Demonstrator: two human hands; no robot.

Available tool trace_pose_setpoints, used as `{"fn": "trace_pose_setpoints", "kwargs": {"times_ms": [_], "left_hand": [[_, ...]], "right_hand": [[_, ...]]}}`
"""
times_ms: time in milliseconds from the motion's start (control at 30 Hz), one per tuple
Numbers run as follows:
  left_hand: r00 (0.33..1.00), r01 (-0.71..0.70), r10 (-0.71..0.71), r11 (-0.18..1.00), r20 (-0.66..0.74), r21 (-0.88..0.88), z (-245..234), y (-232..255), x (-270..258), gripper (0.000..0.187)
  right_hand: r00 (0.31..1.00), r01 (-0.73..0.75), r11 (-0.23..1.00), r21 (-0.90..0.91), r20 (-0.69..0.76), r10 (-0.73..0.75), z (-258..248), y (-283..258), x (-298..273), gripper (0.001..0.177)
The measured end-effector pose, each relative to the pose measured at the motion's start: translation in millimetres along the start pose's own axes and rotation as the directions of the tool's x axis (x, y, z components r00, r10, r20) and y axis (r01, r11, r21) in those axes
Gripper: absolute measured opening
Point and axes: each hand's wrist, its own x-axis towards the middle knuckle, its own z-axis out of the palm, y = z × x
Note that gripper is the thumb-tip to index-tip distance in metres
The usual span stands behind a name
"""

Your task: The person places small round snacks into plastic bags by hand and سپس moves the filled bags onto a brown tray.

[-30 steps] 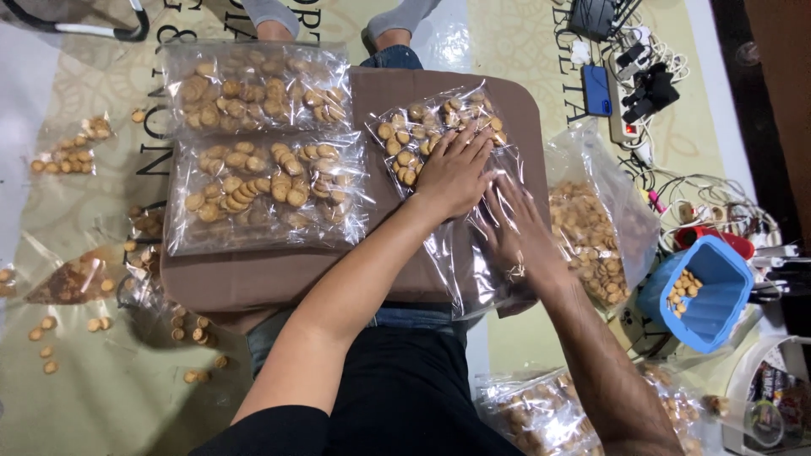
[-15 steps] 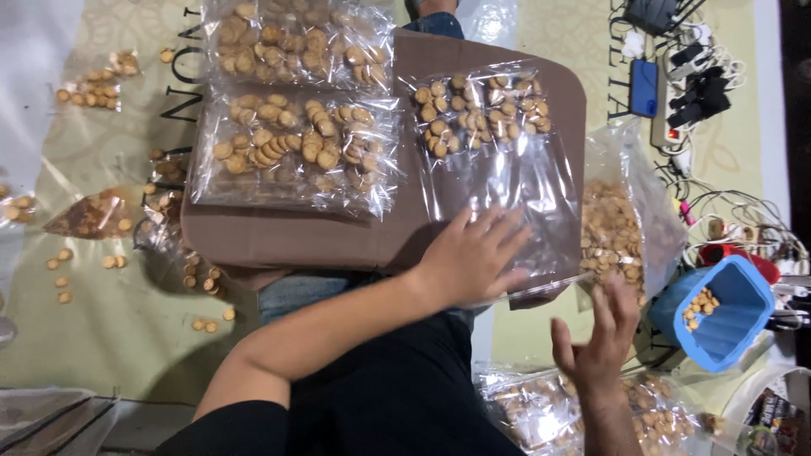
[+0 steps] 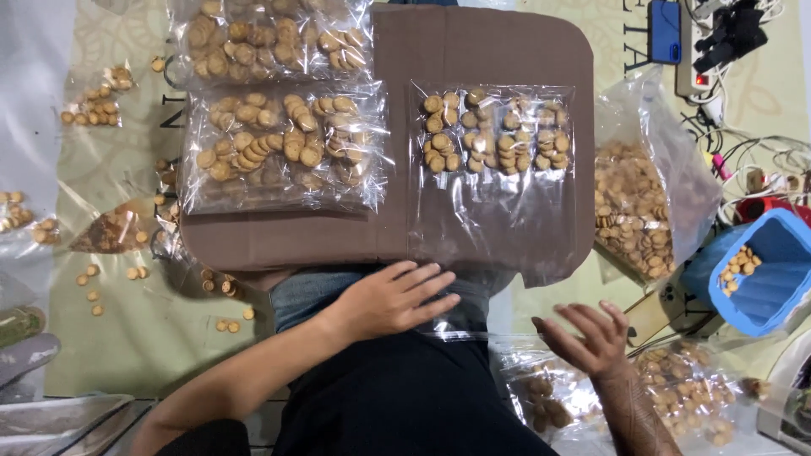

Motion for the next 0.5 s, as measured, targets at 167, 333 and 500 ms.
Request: {"fn": "trace_pose_setpoints", "kwargs": {"times_ms": [167,333,500], "left_hand": [[0.995,0.087,-0.078,0.981,-0.056,0.176,-13.1,-27.9,2.4,0.049],[0.993,0.107,-0.101,0.990,-0.064,0.094,-10.2,-31.3,-5.1,0.031],[0.986,0.096,-0.110,0.989,-0.123,-0.114,-29.6,-14.5,-10.5,0.024]], "right_hand": [[1.000,-0.016,0.998,0.054,-0.019,0.017,16.0,25.2,22.5,0.034],[0.997,0.064,0.992,0.109,-0.045,-0.060,-0.3,28.6,46.4,0.010],[0.999,0.031,0.986,0.164,-0.041,-0.025,-26.2,-5.0,80.4,0.011]]}}
